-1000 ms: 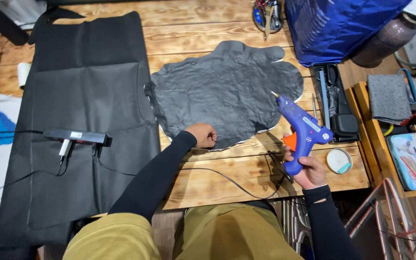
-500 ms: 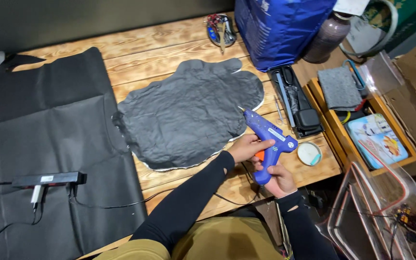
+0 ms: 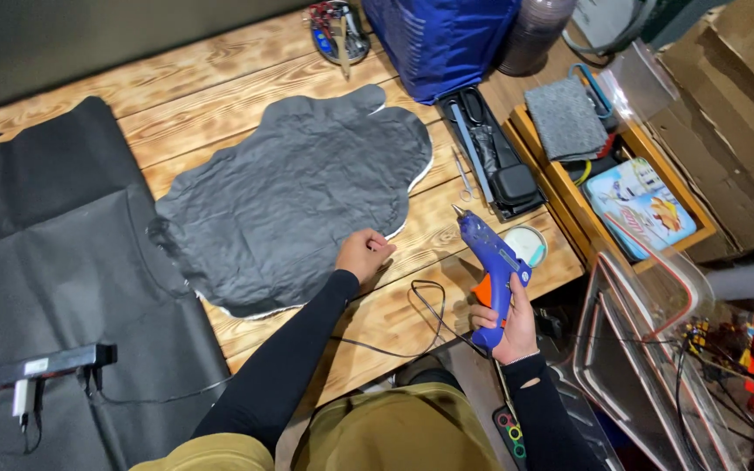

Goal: Applying hot glue to attach a protective fabric backing to a decorative rug.

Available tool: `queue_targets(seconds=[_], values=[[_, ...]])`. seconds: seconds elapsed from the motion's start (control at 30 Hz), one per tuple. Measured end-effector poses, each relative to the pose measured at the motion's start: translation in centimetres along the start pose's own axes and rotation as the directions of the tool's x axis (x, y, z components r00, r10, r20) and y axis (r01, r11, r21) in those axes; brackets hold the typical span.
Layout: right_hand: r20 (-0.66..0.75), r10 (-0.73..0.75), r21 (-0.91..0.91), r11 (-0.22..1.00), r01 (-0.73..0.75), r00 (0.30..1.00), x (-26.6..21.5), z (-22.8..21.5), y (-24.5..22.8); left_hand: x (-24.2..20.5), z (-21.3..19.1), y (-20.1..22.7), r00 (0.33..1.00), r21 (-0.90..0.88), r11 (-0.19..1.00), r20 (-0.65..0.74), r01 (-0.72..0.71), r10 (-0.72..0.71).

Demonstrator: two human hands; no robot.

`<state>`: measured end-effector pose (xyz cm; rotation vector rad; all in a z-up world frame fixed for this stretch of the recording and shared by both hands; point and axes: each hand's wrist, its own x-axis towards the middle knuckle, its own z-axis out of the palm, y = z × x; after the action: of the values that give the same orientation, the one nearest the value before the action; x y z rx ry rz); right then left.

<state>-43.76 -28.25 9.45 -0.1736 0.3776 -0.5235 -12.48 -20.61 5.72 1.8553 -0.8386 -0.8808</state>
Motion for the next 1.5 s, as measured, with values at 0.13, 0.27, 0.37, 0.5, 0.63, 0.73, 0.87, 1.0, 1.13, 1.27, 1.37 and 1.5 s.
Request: queue_targets(seconds=[0.13,0.27,0.37,0.5,0.63,0.73,0.87,1.0,1.13,1.27,1.37,1.5], values=[[0.004,-0.072,0.150,0.986,0.070,0.997,-1.8,-0.6,-0.1,1.3,1.0,1.5,0.998,0.135,0.989,0.006,-0.067,0.067],[-0.132,-0.195,0.104,0.972,0.209,0.972,-3.5,-1.3,-0.3,3.0,3.7,0.3,0.989,0.178,0.974,0.078,-0.141,0.129],[-0.107,-0.247,0.161,0.952,0.262,0.963,-4.7,-2.5,-0.3,3.5,5.2,0.1,0.980,0.137,0.978,0.148,-0.154,0.134],[-0.096,-0.298,0.233,0.921,0.313,0.950,-5.7,-0.5,-0.4,3.7,5.8,0.6,0.978,0.153,0.979,0.181,-0.134,0.105],[-0.109,-0.373,0.238,0.890,0.388,0.922,-5.8,-0.2,-0.7,4.9,6.7,-0.9,0.963,0.121,0.974,0.214,-0.190,0.162],[-0.075,-0.401,0.270,0.873,0.406,0.913,-6.1,1.0,-0.9,4.5,6.8,-0.2,0.966,0.142,0.977,0.228,-0.158,0.123],[-0.126,-0.427,0.240,0.862,0.446,0.895,-5.9,1.5,-1.3,4.3,7.4,0.2,0.962,0.101,0.992,0.268,-0.079,0.050],[-0.354,-0.451,0.139,0.841,0.523,0.819,-4.5,-0.5,-0.9,4.3,8.1,0.3,0.957,0.049,0.991,0.273,-0.121,0.103],[-0.426,-0.471,0.036,0.845,0.534,0.773,-2.4,-5.7,0.7,4.5,8.7,-0.2,0.935,-0.026,0.997,0.346,-0.070,0.075],[-0.448,-0.458,-0.027,0.866,0.500,0.768,0.3,-6.5,2.8,3.9,7.9,0.4,0.902,-0.119,0.993,0.429,0.007,0.045],[-0.504,-0.446,0.029,0.848,0.530,0.740,2.3,-7.7,4.6,3.9,7.4,0.2,0.887,-0.126,0.989,0.462,0.074,-0.008],[-0.632,-0.387,0.083,0.827,0.555,0.672,4.3,-7.1,6.2,5.4,7.9,-3.0,0.869,-0.314,0.927,0.495,0.206,-0.025]])
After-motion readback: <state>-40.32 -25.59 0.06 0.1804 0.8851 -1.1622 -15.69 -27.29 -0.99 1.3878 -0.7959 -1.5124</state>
